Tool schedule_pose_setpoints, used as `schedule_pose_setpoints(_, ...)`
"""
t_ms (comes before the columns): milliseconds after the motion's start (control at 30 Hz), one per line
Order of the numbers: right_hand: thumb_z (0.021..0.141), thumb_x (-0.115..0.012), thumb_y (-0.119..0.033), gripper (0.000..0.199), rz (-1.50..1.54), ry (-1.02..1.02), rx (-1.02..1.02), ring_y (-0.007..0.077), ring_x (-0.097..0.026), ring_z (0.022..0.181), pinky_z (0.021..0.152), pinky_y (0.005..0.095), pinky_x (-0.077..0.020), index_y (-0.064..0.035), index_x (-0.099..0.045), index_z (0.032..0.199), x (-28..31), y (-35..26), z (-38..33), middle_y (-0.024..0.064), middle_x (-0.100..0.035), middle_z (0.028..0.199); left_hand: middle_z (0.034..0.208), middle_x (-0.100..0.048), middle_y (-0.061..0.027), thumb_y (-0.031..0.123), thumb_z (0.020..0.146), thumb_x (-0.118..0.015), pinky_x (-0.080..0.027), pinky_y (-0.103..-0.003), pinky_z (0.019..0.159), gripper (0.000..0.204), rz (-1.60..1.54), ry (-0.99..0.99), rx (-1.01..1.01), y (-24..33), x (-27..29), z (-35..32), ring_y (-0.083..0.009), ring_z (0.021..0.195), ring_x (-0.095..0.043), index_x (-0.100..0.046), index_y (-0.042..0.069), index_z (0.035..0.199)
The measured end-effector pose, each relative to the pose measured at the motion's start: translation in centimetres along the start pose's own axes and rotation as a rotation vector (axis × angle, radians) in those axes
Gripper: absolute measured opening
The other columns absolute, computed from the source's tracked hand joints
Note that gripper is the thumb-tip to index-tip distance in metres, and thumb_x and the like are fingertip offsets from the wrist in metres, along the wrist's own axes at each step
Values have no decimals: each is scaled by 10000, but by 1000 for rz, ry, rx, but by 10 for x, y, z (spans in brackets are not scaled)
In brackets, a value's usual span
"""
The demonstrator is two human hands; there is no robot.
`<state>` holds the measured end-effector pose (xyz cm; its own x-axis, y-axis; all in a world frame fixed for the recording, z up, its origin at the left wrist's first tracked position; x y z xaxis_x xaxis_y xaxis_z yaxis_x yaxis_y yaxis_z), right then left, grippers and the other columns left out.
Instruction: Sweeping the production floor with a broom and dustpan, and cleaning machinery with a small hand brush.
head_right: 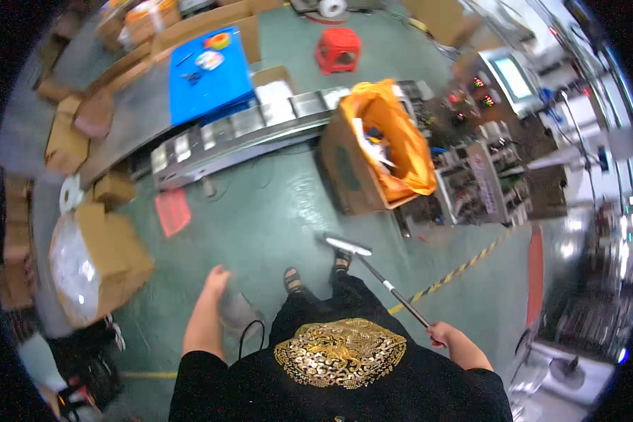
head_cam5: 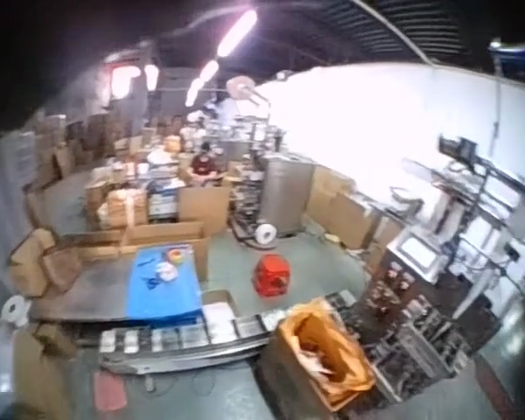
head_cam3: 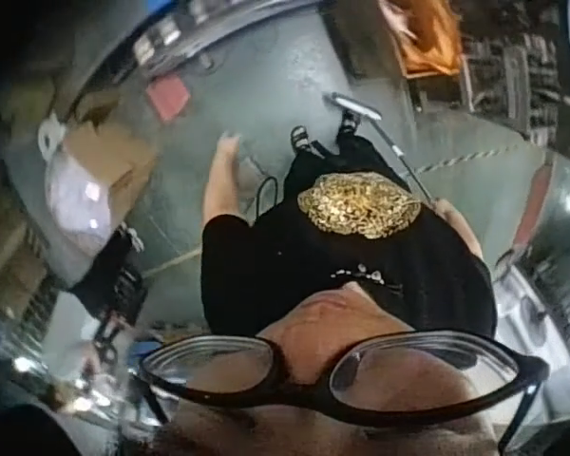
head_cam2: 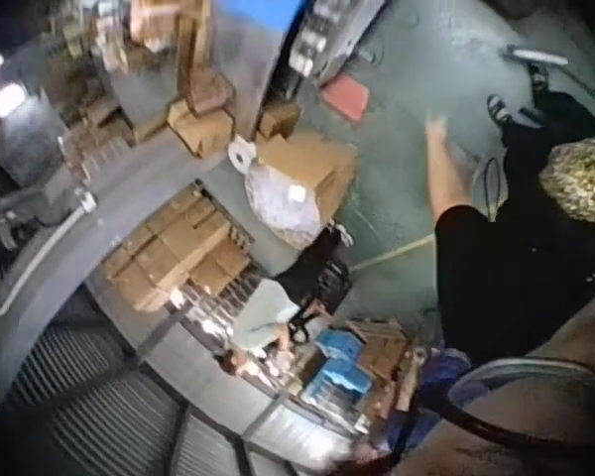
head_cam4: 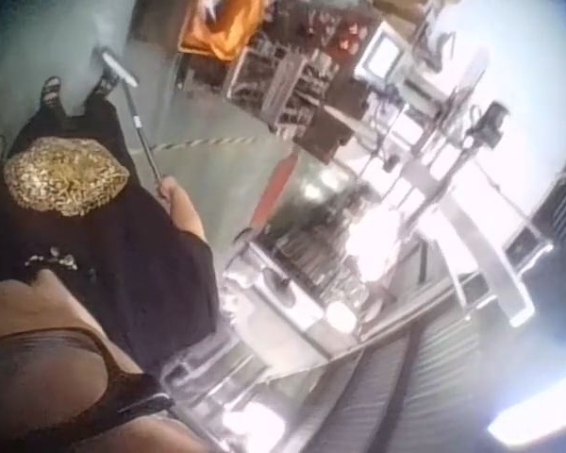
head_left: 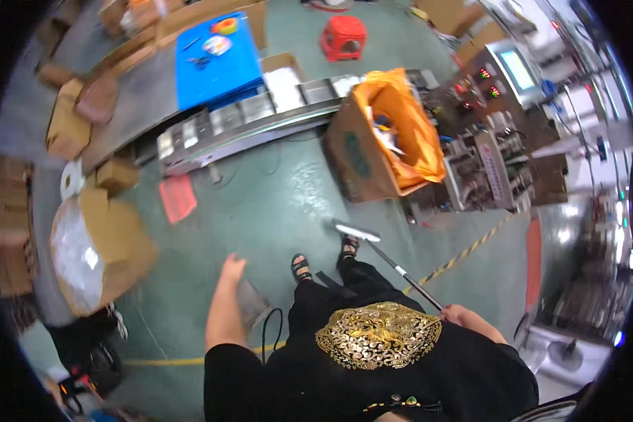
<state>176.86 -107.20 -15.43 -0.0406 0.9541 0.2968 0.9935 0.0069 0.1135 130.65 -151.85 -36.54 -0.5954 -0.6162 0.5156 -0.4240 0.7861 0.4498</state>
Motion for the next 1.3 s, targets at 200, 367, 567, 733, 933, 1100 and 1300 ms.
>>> schedule_pose_setpoints(200, 772, -516, -258, 301, -62, 138, 84, 180, -513, 528, 475, 327, -432, 23, -512, 880, 17, 59, 23, 100, -523, 652, 1281, -303, -143, 298, 689, -616, -350, -560, 800, 808, -299, -576, 0, 272, -241, 7, -333, 1112, -349, -122, 164, 1314)
schedule_pose_setpoints(367, 762, -531, -257, 291, 5, 134, 106, 173, -521, 573, 516, 322, -433, 8, -517, 880, 42, 78, 50, 91, -536, 672, 1306, -263, -151, 265, 688, -612, -346, -562, 803, 841, -451, -520, 31, 398, -366, 24, -336, 1161, -298, -70, 175, 1324)
schedule_pose_setpoints(567, 750, -548, -256, 280, 51, 104, 62, 165, -530, 627, 566, 314, -434, -8, -523, 880, 77, 109, 75, 81, -551, 695, 1251, -339, -209, 177, 725, -536, -320, -356, 919, 746, -362, -167, 17, 443, -443, 84, -305, 1125, -381, -96, 7, 1303)
schedule_pose_setpoints(733, 740, -563, -255, 273, 95, 84, 54, 158, -538, 672, 608, 309, -435, -22, -528, 880, 68, 152, 96, 72, -563, 715, 1227, -360, -235, 94, 798, -340, -315, -316, 922, 509, -408, -201, 25, 436, -453, 109, -309, 1131, -377, -200, -29, 1272)
schedule_pose_setpoints(933, 728, -580, -253, 266, 170, 65, 144, 150, -547, 725, 658, 301, -436, -39, -534, 879, 44, 156, 107, 61, -578, 738, 964, -541, -105, 94, 781, -501, -427, -316, 759, 313, -935, -257, -104, 354, -393, 100, -218, 857, -528, -423, 8, 1071)
schedule_pose_setpoints(1100, 748, -574, -223, 283, 290, 128, 0, 146, -518, 568, 512, 272, -422, -6, -520, 921, 65, 79, 72, 62, -538, 641, 758, -540, -78, 136, 766, -539, -401, -287, 457, 258, -879, -246, -84, 294, -312, 86, -167, 560, -508, -438, 36, 981)
schedule_pose_setpoints(1300, 775, -525, -215, 287, 447, 69, -71, 131, -449, 429, 375, 274, -370, -43, -491, 1003, 79, -13, 66, 41, -473, 543, 631, -515, -13, 188, 774, -555, -249, -229, 302, 227, -861, -159, -38, 215, -191, 68, -89, 369, -394, -464, 94, 960)
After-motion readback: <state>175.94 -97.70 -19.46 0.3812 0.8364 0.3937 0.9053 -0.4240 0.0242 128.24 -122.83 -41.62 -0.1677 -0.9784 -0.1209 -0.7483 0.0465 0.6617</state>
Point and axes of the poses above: each hand's wrist, its own z-axis towards the middle knuckle, its own x-axis out of the back of the hand, y = z × x, the point moved 1 cm from there along z, towards the middle knuckle
